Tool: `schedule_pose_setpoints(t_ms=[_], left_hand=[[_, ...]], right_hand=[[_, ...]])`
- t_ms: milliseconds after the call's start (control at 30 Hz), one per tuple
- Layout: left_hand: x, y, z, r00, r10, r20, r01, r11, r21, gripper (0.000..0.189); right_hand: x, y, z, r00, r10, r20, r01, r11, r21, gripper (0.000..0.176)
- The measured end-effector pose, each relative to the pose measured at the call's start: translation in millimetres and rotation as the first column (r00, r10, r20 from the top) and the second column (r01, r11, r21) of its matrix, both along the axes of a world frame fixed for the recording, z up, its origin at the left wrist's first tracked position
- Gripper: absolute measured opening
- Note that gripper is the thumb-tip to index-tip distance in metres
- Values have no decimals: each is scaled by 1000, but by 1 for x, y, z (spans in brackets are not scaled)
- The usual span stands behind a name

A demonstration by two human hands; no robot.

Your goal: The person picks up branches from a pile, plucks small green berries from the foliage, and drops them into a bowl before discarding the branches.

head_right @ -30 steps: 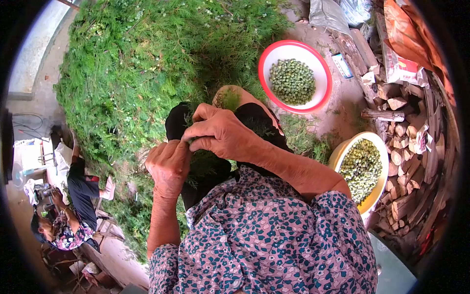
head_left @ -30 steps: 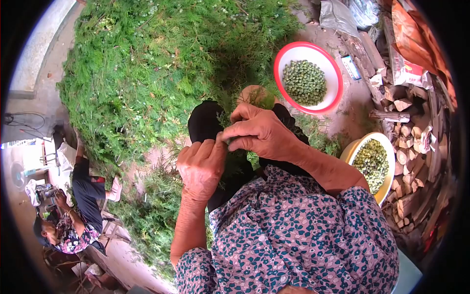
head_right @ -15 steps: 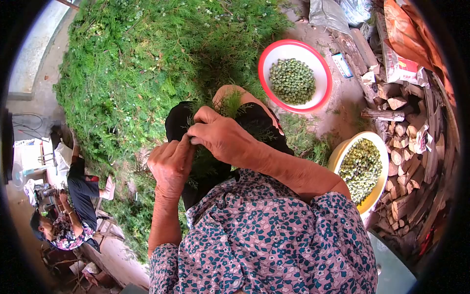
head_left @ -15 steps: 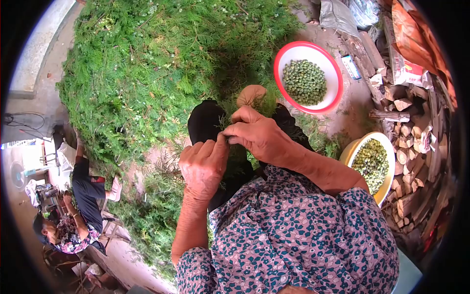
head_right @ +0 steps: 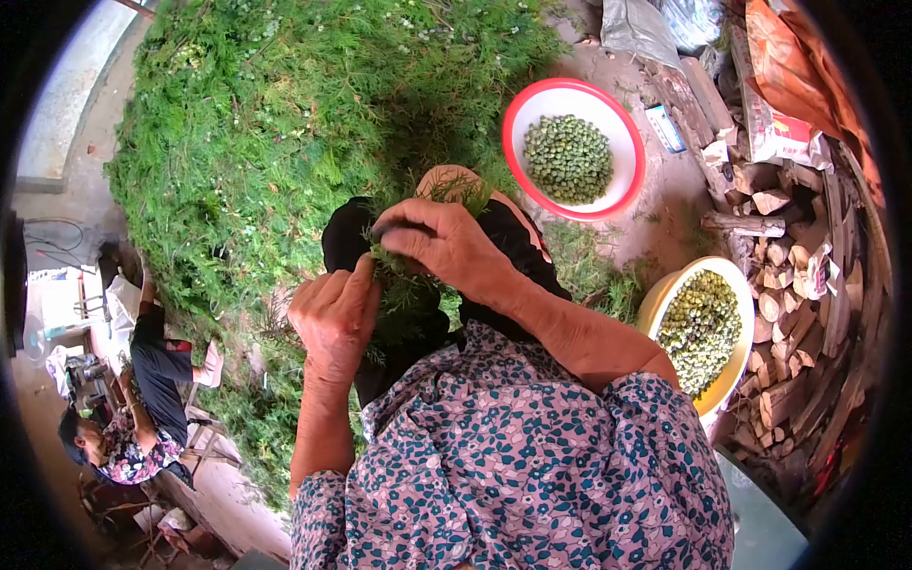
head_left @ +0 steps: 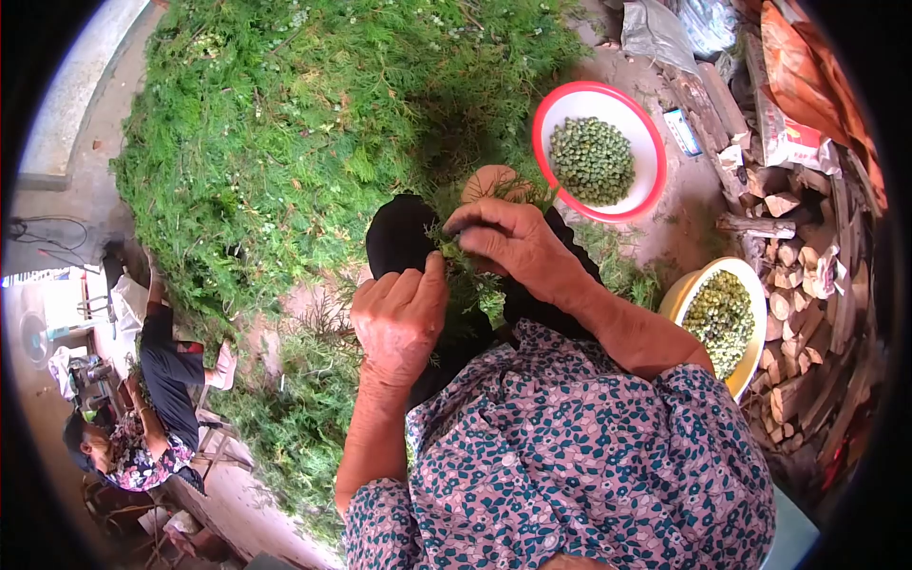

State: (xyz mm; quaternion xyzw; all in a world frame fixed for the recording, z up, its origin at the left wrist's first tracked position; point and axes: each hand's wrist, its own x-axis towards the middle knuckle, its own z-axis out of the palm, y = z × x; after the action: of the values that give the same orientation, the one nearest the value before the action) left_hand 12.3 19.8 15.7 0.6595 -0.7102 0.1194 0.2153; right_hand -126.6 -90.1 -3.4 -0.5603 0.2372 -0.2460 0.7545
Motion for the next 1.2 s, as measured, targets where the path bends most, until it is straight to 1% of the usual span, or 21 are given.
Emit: schedule_pose_setpoints(t_ms=[33,67,133,200,233,267,300,333,367,500,533,567,600,633,667,733,800,933,1000,1133,1200], left_hand=[[0,0,1,1000,0,1,0,1000,-2,27],[0,0,1,1000,3,8,-3,1000,5,27],[-1,0,0,1000,2,12,-2,1000,15,27],[0,-1,-1,999,-25,19,25,1000,9,26],[0,0,-1,999,-25,21,24,1000,8,26],[1,0,0,1000,-11,27,11,1000,0,26],[1,1,0,999,4,32,-3,1000,-9,26],[2,2,-2,999,6,34,-6,1000,-10,26],[4,3,-5,999,3,49,0,999,-49,25],[4,4,-4,997,3,78,6,994,-108,23],[4,4,-2,997,3,78,5,994,-110,23],[3,7,0,997,27,75,-21,997,-77,26],[2,8,1,996,49,73,-46,998,-43,29],[2,7,0,996,46,73,-43,998,-41,29],[3,7,-1,997,37,69,-33,998,-62,29],[2,6,-2,998,27,64,-22,996,-84,30],[2,6,-3,998,22,66,-15,995,-94,30],[4,7,-6,998,11,60,-4,994,-108,29],[4,8,-7,998,11,58,-5,994,-112,28],[4,5,-11,998,-16,62,26,986,-163,21],[3,5,-10,1000,6,27,-3,995,-103,29]], right_hand=[[1,0,1,999,-45,2,44,968,-245,17],[2,0,-1,999,-47,2,46,968,-246,17],[3,0,-11,998,-60,38,71,809,-584,18],[4,3,-12,997,-68,34,75,832,-550,19],[4,5,-10,995,-97,28,100,931,-350,17],[4,6,-8,992,-123,15,124,983,-133,16],[3,1,-9,992,-121,17,123,983,-133,16],[0,-8,-11,986,-108,124,85,981,175,13],[-1,-12,-10,965,-129,229,10,887,461,10],[0,-7,3,979,-107,173,19,897,443,13],[-3,-6,1,993,-51,107,4,918,397,14],[-5,-4,0,999,1,38,-14,936,352,16],[-5,-2,1,999,0,38,-13,936,353,16],[-5,-1,1,999,18,-30,-13,985,174,16],[-5,0,1,995,24,-101,-26,1000,-10,17],[-4,4,2,996,29,-87,-31,999,-17,21],[-2,7,5,990,62,-129,-52,995,80,21],[-1,2,9,985,125,-122,-116,990,76,21],[-3,0,8,978,189,-92,-170,969,179,22],[1,4,8,981,154,-121,-142,984,104,23],[2,8,5,987,152,-58,-142,978,155,23]])
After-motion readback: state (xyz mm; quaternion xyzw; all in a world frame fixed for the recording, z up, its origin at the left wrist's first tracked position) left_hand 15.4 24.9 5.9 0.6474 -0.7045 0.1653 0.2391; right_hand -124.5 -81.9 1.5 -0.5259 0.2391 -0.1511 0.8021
